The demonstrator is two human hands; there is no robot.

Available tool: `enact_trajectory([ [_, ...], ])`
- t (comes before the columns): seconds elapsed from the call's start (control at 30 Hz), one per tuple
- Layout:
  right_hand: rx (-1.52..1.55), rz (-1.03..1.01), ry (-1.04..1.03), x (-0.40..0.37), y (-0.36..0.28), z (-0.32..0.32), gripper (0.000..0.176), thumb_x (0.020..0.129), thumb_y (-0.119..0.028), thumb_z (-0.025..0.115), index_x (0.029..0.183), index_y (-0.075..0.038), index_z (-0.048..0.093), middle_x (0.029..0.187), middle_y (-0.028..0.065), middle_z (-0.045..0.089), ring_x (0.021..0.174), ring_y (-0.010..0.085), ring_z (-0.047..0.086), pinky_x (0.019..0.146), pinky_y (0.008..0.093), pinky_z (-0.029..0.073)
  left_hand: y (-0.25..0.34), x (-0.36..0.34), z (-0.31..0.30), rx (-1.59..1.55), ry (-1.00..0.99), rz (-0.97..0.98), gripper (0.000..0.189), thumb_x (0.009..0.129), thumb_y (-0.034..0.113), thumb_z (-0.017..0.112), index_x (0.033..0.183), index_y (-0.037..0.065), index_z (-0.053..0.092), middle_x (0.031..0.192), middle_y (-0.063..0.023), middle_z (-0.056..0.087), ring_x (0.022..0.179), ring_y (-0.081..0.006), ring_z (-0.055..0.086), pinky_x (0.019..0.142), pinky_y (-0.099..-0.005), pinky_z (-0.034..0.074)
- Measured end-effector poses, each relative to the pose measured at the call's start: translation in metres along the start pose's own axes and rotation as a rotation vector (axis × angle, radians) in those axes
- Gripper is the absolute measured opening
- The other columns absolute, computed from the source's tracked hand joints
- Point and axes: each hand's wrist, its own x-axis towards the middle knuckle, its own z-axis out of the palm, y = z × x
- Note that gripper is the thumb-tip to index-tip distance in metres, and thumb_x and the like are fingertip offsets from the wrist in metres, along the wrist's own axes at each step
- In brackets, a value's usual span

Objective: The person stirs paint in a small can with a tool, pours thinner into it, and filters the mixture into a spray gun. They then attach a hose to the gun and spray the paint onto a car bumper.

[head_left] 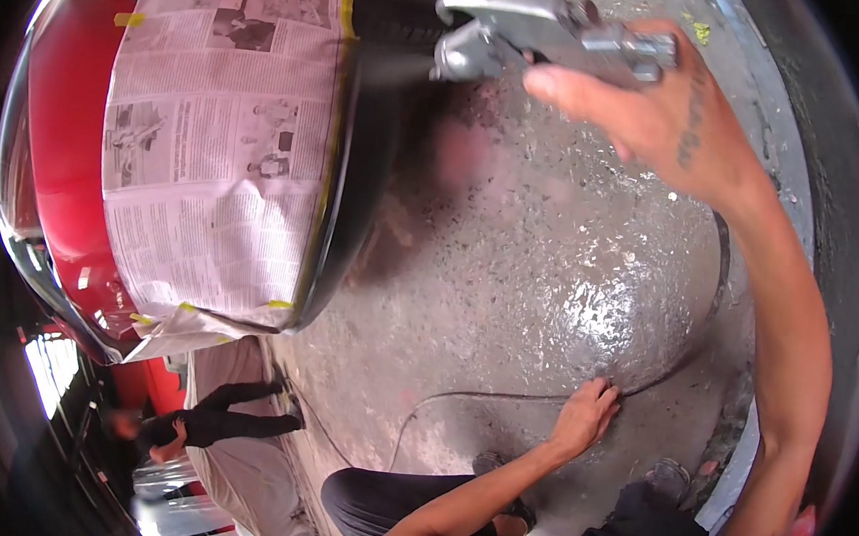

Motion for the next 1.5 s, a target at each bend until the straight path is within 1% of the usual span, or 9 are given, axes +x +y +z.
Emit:
enact_trajectory([
  [0.37,-0.009,-0.005,0.0,-0.022,-0.003,0.009,0.045,0.091,-0.045,0.085,0.099,-0.001,0.08,0.067,0.001,0.065,0.06,0.0116,0.062,0.059,0.0292,0.05,-0.005,-0.009,0.016,0.088,-0.066,0.054,0.029,0.09,0.001,0.067,0.118,0.002,0.063,0.109,-0.0162,0.059,0.103,-0.038,0.058,0.089,-0.0485,0.049],
  [0.43,-0.276,-0.668,0.174,-0.04,0.011,0.029,0.043,0.091,-0.038,0.086,0.105,0.002,0.08,0.071,0.0044,0.071,0.062,0.0152,0.067,0.064,0.031,0.053,0.003,-0.021,0.009,0.101,-0.116,0.052,0.03,0.089,-0.001,0.066,0.119,0.002,0.063,0.109,-0.0162,0.058,0.105,-0.0385,0.057,0.091,-0.0489,0.048],
  [0.57,0.274,-0.255,-0.371,-0.064,-0.002,0.031,0.042,0.089,-0.028,0.085,0.11,0.007,0.079,0.078,0.0128,0.078,0.063,0.0218,0.074,0.059,0.0357,0.055,0.021,-0.057,-0.008,0.046,-0.126,0.12,0.036,0.085,-0.004,0.064,0.12,0.003,0.061,0.111,-0.0162,0.058,0.108,-0.0391,0.055,0.093,-0.0496,0.043],
  [0.7,0.197,-0.284,-0.277,-0.069,0.014,0.026,0.042,0.093,-0.031,0.083,0.113,0.006,0.079,0.078,0.013,0.077,0.06,0.0204,0.071,0.053,0.0359,0.052,0.027,-0.094,-0.019,-0.076,-0.287,0.019,0.037,0.086,-0.004,0.064,0.122,0.003,0.06,0.112,-0.0162,0.059,0.108,-0.0378,0.056,0.092,-0.0482,0.043],
  [1.07,0.19,-0.138,0.159,-0.076,0.111,0.065,0.039,0.094,-0.04,0.082,0.111,-0.005,0.081,0.077,0.0091,0.075,0.066,0.0175,0.067,0.069,0.0364,0.052,0.052,-0.095,-0.114,-0.372,0.036,-0.154,0.007,0.093,0.007,0.074,0.089,0.003,0.071,0.086,-0.0083,0.073,0.08,-0.026,0.067,0.083,-0.0395,0.045],
  [1.13,0.219,0.155,-0.338,-0.086,0.111,0.055,0.054,0.086,-0.05,0.088,0.115,-0.005,0.083,0.112,0.0178,0.08,0.112,0.0321,0.072,0.104,0.0467,0.051,0.054,-0.099,-0.124,-0.407,0.067,-0.169,0.006,0.094,0.005,0.073,0.089,0.003,0.071,0.084,-0.0084,0.071,0.079,-0.0257,0.066,0.08,-0.0394,0.045],
  [1.27,0.224,0.04,-0.161,-0.09,0.153,0.07,0.05,0.091,-0.05,0.083,0.111,-0.004,0.082,0.08,0.0117,0.078,0.076,0.0242,0.074,0.082,0.0394,0.057,0.07,-0.09,-0.143,-0.462,0.066,-0.254,0.008,0.095,0.003,0.073,0.089,0.001,0.069,0.084,-0.0103,0.072,0.081,-0.025,0.066,0.084,-0.0393,0.048],
  [1.43,0.216,0.053,0.092,-0.048,0.162,0.073,0.044,0.095,-0.05,0.079,0.106,-0.008,0.079,0.072,0.0054,0.069,0.072,0.0172,0.066,0.074,0.0387,0.052,0.06,-0.1,-0.144,-0.537,0.13,-0.367,0.009,0.097,0.003,0.072,0.089,-0.002,0.069,0.086,-0.0111,0.072,0.084,-0.0238,0.066,0.084,-0.039,0.049],
  [1.5,0.242,0.049,0.121,-0.033,0.162,0.075,0.047,0.097,-0.051,0.076,0.119,-0.01,0.08,0.085,0.015,0.077,0.081,0.0294,0.074,0.081,0.0434,0.057,0.063,-0.101,-0.146,-0.577,0.176,-0.407,0.01,0.098,0.002,0.069,0.089,-0.003,0.068,0.084,-0.0096,0.071,0.083,-0.0216,0.062,0.08,-0.0373,0.049],
])
